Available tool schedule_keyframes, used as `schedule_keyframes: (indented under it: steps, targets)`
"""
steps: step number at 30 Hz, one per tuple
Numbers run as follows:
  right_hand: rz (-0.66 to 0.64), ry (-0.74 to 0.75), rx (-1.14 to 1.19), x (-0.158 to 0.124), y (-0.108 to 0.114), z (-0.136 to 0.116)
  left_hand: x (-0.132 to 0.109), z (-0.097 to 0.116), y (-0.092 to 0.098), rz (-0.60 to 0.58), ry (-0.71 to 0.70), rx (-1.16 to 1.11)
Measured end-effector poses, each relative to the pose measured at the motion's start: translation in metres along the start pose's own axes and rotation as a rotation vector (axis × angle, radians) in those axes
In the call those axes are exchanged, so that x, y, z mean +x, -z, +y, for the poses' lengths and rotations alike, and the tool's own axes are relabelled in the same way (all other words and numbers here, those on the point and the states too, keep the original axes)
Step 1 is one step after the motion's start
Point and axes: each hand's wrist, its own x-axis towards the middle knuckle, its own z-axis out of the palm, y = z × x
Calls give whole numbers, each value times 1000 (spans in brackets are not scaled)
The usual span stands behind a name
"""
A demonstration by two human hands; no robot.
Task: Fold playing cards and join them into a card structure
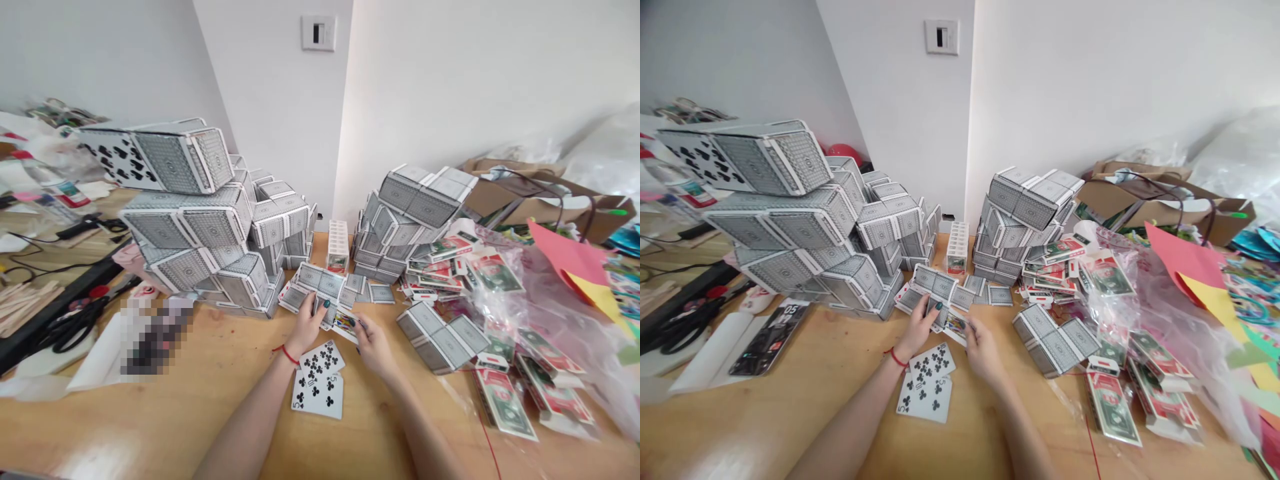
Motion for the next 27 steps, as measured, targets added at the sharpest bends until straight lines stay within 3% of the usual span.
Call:
schedule_keyframes:
  steps: [5, 12, 21, 27]
  targets:
    - [-82, -64, 62, 3, 8, 4, 1, -2, 0, 21, 79, -136]
    - [-104, -110, 87, 2, 9, 10, -2, -3, 0, 26, 50, -77]
    - [129, 2, -228, -7, -9, -7, 0, 4, -4, 38, 17, -31]
    - [245, 69, -298, -14, -8, -14, 3, 6, -2, 171, 171, -332]
